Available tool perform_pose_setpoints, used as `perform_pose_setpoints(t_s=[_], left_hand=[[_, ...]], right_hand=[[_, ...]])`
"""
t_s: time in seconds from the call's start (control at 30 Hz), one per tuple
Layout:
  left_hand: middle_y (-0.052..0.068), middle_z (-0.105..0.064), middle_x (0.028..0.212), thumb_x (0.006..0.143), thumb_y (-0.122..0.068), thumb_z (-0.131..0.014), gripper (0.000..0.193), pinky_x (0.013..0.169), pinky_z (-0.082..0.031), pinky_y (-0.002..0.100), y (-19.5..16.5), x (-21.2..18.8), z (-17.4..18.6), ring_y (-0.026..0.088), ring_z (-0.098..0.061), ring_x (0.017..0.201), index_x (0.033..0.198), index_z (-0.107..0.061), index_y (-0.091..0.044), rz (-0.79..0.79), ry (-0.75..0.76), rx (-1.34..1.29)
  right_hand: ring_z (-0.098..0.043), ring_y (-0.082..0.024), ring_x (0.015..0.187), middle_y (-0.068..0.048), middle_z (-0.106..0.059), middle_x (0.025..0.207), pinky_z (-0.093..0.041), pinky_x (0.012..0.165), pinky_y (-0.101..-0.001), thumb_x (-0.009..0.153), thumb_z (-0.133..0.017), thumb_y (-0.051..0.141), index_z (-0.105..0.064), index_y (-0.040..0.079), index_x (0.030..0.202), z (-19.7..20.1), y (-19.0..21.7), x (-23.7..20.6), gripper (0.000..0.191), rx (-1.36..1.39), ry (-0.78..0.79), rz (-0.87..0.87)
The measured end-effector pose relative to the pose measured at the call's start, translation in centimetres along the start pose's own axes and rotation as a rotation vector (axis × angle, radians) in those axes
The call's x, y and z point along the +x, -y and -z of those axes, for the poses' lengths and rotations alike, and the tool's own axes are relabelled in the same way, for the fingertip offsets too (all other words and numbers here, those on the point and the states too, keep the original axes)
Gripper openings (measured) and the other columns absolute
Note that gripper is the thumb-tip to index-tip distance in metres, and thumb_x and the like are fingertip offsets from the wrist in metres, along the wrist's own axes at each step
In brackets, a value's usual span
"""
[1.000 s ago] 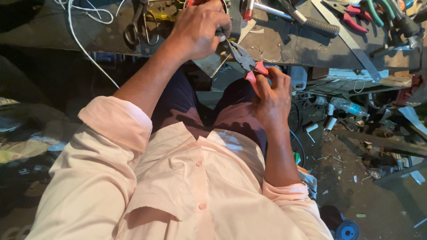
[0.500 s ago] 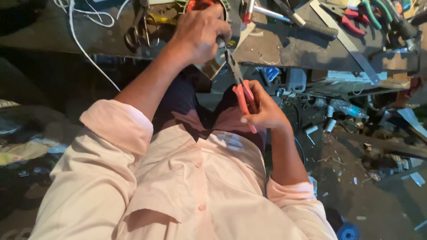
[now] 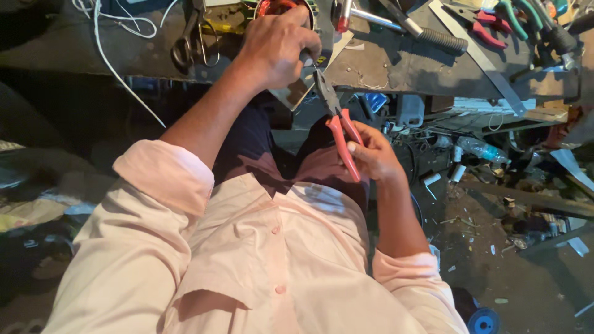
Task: The person works on a copper-wound motor stator at a cluttered workbench. They file the ends of the winding wires with a small file, manipulate the wire ends by hand, and then use pliers to grip and work on the stator's wire connections.
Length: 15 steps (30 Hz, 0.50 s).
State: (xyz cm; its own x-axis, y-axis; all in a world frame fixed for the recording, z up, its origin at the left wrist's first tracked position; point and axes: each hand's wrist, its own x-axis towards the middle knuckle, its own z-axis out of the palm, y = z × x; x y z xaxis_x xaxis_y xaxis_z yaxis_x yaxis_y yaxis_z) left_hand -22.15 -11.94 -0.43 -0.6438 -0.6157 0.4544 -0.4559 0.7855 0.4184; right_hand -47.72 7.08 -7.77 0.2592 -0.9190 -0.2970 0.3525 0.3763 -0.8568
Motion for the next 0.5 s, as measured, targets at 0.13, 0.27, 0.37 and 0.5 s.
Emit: perform_pose_setpoints(t_s=[0.13, 0.27, 0.37, 0.5], left_hand=[[0.009, -0.062, 0.094, 0.073, -0.005, -0.075, 0.021, 0.067, -0.05, 0.049, 0.1, -0.1, 0.0, 0.033, -0.068, 0.084, 0.087, -0.08, -0.02, 0.01, -0.001, 0.01], [0.008, -0.062, 0.094, 0.078, -0.004, -0.075, 0.02, 0.066, -0.049, 0.048, 0.2, 0.1, -0.1, 0.033, -0.067, 0.084, 0.087, -0.08, -0.021, 0.006, 0.011, 0.04], [0.008, -0.061, 0.094, 0.076, -0.006, -0.077, 0.02, 0.065, -0.049, 0.048, 0.1, 0.1, -0.2, 0.033, -0.067, 0.084, 0.088, -0.08, -0.021, -0.011, 0.001, 0.024], [0.006, -0.063, 0.095, 0.077, -0.004, -0.075, 0.022, 0.067, -0.05, 0.047, 0.0, 0.1, -0.1, 0.031, -0.068, 0.084, 0.089, -0.08, -0.022, 0.028, 0.023, 0.028]], right_hand=[[-0.062, -0.016, 0.067, -0.012, -0.064, 0.086, -0.047, 0.055, -0.0253, 0.087, -0.081, 0.016, -0.055, 0.003, 0.146, 0.8, -1.5, 1.3, 0.066, 0.403, 0.225, -0.056], [-0.053, -0.008, 0.086, -0.001, -0.053, 0.109, -0.045, 0.072, -0.0236, 0.069, -0.079, 0.006, -0.047, 0.006, 0.136, 0.7, -0.5, 1.2, 0.074, -0.356, 0.125, 0.174], [-0.054, -0.01, 0.102, -0.005, -0.056, 0.118, -0.047, 0.086, -0.0238, 0.07, -0.07, 0.002, -0.046, 0.003, 0.133, 0.6, 0.3, 0.5, 0.067, -0.845, -0.062, 0.301], [-0.051, -0.015, 0.095, -0.009, -0.052, 0.107, -0.045, 0.089, -0.0296, 0.076, -0.062, -0.003, -0.054, -0.005, 0.136, 1.2, 0.5, 0.4, 0.06, -0.667, -0.052, 0.139]])
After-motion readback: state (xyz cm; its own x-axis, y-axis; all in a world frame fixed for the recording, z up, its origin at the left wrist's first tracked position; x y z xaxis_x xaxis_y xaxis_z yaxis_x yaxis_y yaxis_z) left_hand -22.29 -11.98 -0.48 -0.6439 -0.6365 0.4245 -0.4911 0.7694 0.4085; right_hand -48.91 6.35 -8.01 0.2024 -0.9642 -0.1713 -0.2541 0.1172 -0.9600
